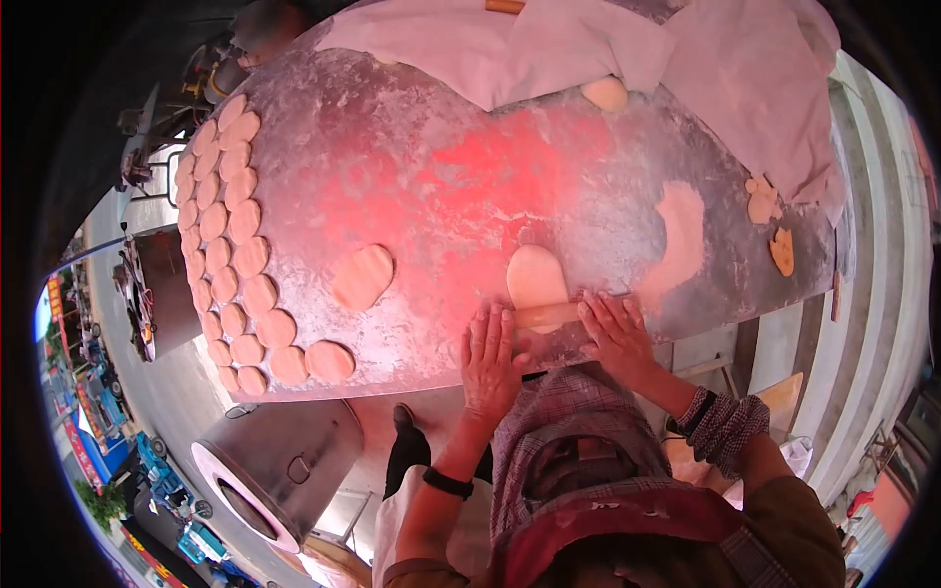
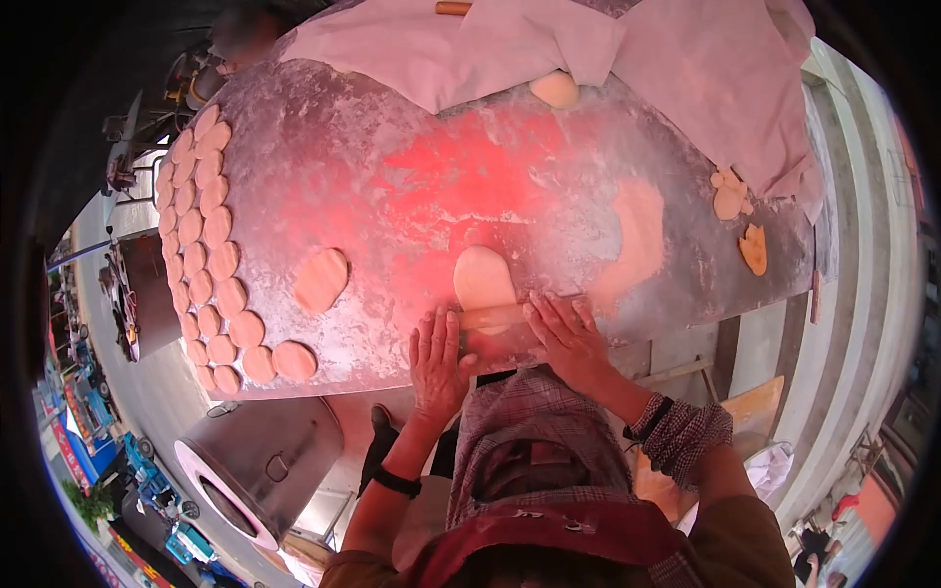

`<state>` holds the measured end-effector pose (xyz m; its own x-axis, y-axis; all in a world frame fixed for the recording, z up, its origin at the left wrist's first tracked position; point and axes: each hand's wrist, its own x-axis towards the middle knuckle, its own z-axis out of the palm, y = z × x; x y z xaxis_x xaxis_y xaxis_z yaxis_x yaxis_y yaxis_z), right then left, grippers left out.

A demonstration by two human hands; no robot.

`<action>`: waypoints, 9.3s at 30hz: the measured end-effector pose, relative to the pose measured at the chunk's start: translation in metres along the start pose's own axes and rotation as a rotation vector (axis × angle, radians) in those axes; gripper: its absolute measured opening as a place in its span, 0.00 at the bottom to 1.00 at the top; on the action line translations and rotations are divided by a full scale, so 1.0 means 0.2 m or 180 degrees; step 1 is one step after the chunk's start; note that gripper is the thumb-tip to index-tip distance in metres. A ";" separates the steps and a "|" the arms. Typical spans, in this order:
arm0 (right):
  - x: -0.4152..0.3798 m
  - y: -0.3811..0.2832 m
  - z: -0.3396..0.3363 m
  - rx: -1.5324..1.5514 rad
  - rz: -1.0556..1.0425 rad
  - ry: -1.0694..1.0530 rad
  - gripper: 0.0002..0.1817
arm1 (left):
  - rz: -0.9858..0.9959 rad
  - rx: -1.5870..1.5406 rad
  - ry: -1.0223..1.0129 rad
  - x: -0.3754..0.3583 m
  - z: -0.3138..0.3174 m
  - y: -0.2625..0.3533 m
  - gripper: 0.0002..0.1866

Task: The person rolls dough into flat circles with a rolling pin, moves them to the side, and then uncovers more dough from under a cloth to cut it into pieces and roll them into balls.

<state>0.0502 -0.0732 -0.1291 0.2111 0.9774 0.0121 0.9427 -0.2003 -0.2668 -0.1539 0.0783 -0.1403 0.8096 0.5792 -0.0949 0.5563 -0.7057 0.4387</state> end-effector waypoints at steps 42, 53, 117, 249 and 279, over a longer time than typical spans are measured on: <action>0.31 -0.45 0.06 0.0417 -0.0071 -0.0096 0.32 | -0.0582 0.0251 0.0318 -0.06 -0.12 -0.28 0.36; 0.17 -0.03 -0.20 -0.0067 0.0280 0.0154 0.16 | 0.0405 -0.0231 -0.0289 0.29 -0.09 -0.17 0.38; -0.54 0.28 -0.33 0.2875 0.2687 0.0299 0.17 | 0.0573 -0.0807 0.0902 0.56 0.23 0.28 0.19; 0.12 -0.15 -0.17 0.2529 0.1703 0.0202 0.22 | -0.1868 -0.2637 0.1173 0.59 -0.28 -0.66 0.14; 0.23 -0.25 -0.19 0.2880 0.2607 0.0251 0.25 | 0.0049 -0.0963 0.0409 0.45 -0.05 0.01 0.26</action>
<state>0.0225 -0.0205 -0.0787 0.7026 0.5713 -0.4242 0.0106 -0.6045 -0.7965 -0.0810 0.1329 -0.1391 0.7766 0.6298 0.0188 0.4479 -0.5727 0.6866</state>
